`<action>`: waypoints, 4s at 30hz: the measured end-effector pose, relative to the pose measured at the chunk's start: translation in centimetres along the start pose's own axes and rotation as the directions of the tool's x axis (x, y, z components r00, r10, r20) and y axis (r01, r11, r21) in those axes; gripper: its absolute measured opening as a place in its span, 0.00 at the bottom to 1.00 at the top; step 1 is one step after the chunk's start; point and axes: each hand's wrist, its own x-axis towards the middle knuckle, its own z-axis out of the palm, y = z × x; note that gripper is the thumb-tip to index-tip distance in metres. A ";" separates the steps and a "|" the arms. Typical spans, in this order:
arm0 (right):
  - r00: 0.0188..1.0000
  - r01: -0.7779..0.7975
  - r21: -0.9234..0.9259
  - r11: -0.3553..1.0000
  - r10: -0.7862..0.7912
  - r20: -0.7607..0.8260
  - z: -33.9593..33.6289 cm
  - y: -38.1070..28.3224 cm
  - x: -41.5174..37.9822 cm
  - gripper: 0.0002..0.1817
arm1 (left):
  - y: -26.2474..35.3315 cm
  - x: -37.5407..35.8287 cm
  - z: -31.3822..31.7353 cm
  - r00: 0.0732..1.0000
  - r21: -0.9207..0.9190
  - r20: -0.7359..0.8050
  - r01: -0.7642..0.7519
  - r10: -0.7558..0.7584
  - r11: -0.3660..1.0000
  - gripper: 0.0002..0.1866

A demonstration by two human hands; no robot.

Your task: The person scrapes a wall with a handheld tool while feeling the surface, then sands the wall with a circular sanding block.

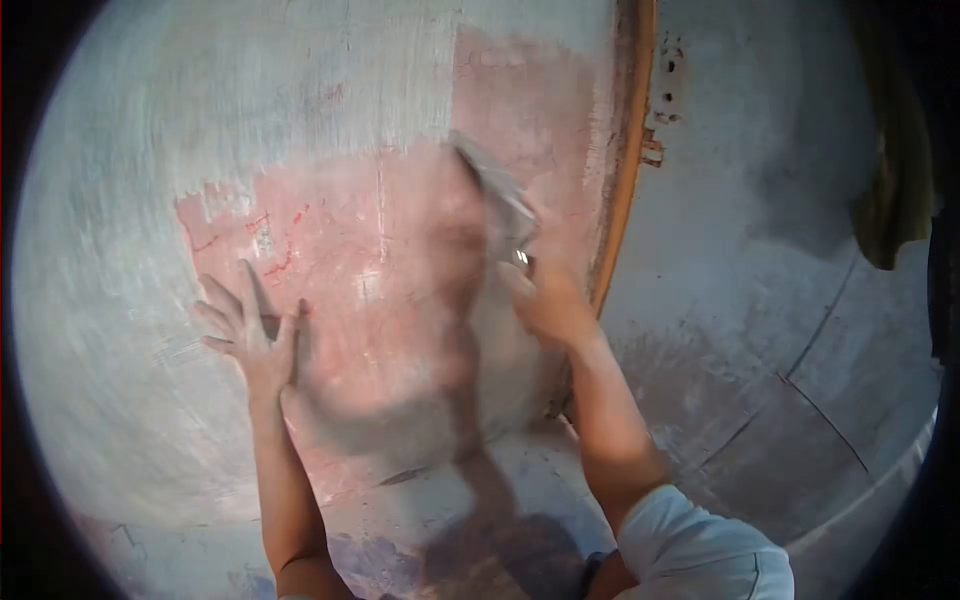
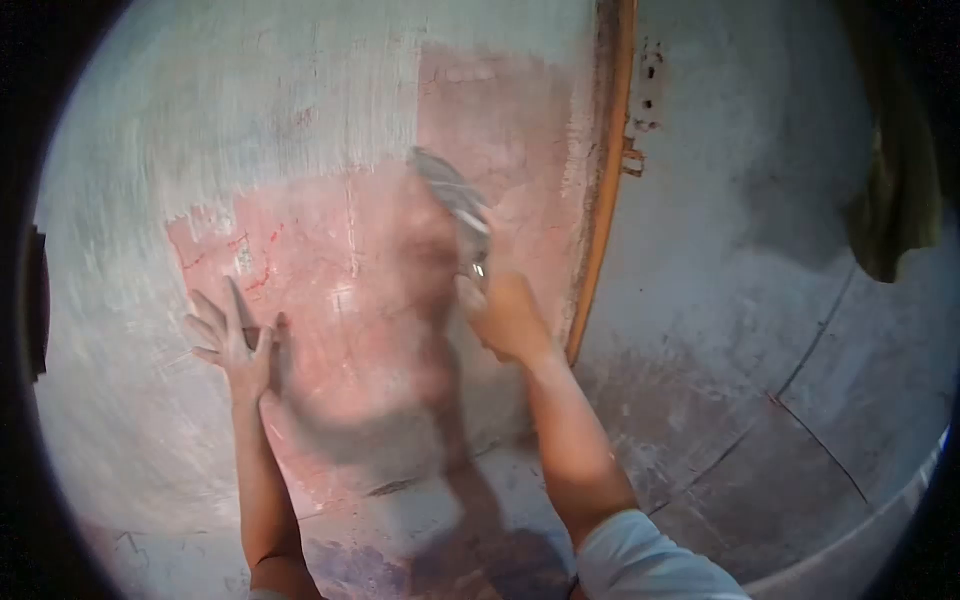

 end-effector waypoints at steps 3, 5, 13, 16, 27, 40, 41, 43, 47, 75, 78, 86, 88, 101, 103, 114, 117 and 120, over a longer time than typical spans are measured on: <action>0.972 0.053 0.156 0.986 -0.016 -0.233 -1.9 3.1 -1.2 0.44 | 2.2 0.3 0.4 0.984 0.149 0.149 -0.122 0.100 0.981 0.46; 0.928 0.160 -0.011 0.987 -0.155 -0.338 -2.8 7.3 -0.6 0.44 | 6.0 0.9 0.4 0.939 0.134 0.247 -0.278 0.240 0.951 0.39; 0.971 -0.061 0.412 0.909 0.150 -0.188 -6.6 10.0 -1.7 0.43 | 16.7 23.2 2.1 0.689 0.454 -0.006 -0.644 0.725 0.616 0.37; 0.971 -0.027 0.464 0.886 0.133 -0.198 -6.3 11.0 -1.8 0.43 | 21.4 23.3 5.5 0.821 0.612 -0.171 -0.345 0.545 0.711 0.39; 0.994 0.112 0.530 0.841 -0.089 -0.069 -8.1 11.3 -2.5 0.41 | 24.5 25.8 5.3 0.698 0.726 -0.097 -0.438 0.710 0.530 0.35; 0.997 -0.057 0.488 0.871 0.028 0.067 -7.4 14.1 -2.8 0.37 | 26.6 31.0 2.3 0.977 0.203 0.123 -0.198 0.176 0.959 0.41; 0.999 -0.034 0.487 0.873 0.019 0.036 -7.4 13.7 -2.6 0.36 | 26.7 31.5 3.4 0.975 0.196 0.113 -0.210 0.190 0.958 0.41; 0.997 -0.070 0.492 0.868 0.041 0.069 -7.7 13.1 -2.5 0.36 | 25.6 30.8 7.2 0.492 0.667 -0.689 0.143 0.532 0.731 0.41; 0.990 -0.071 0.434 0.898 0.011 0.141 -7.5 13.2 -2.0 0.36 | 27.5 27.9 2.4 0.188 0.419 0.325 -0.907 0.927 0.037 0.39; 0.992 0.027 0.491 0.871 -0.083 0.092 -4.0 8.9 -0.9 0.35 | 4.6 2.1 4.0 0.990 0.247 0.008 -0.140 0.142 0.959 0.43; 0.997 0.007 0.459 0.888 -0.042 0.068 -3.4 7.2 -1.2 0.35 | 2.4 -3.9 6.0 0.953 0.042 -0.127 0.284 -0.277 0.958 0.48; 0.997 0.072 0.231 0.970 -0.061 -0.053 0.3 6.9 -1.7 0.35 | 1.6 -8.2 6.4 0.992 0.167 0.124 -0.001 -0.020 0.986 0.52; 0.955 0.212 0.091 0.973 -0.186 -0.230 1.8 6.2 -2.0 0.34 | 0.0 -8.0 5.8 0.965 0.221 0.224 -0.190 0.140 0.957 0.52; 0.946 0.186 -0.237 0.953 -0.239 -0.220 7.3 3.0 1.7 0.39 | 2.5 -4.7 4.7 0.974 0.096 0.211 -0.109 0.087 0.989 0.71; 0.964 0.118 -0.292 0.949 -0.180 -0.196 8.4 2.8 0.8 0.40 | 2.8 -4.6 4.5 0.972 0.088 0.224 -0.097 0.075 0.991 0.71; 0.970 0.090 -0.361 0.928 -0.164 -0.179 5.9 -0.4 6.3 0.42 | 2.4 -4.7 4.8 0.967 0.083 0.233 -0.125 0.103 0.989 0.68; 0.933 0.184 -0.413 0.892 -0.291 -0.213 7.3 0.5 4.8 0.41 | 2.8 -4.8 4.3 0.958 0.094 0.279 -0.102 0.073 0.990 0.68; 0.989 0.058 -0.315 0.947 -0.097 -0.109 8.6 1.7 0.8 0.41 | 2.5 -4.6 4.5 0.970 0.098 0.229 -0.107 0.082 0.989 0.68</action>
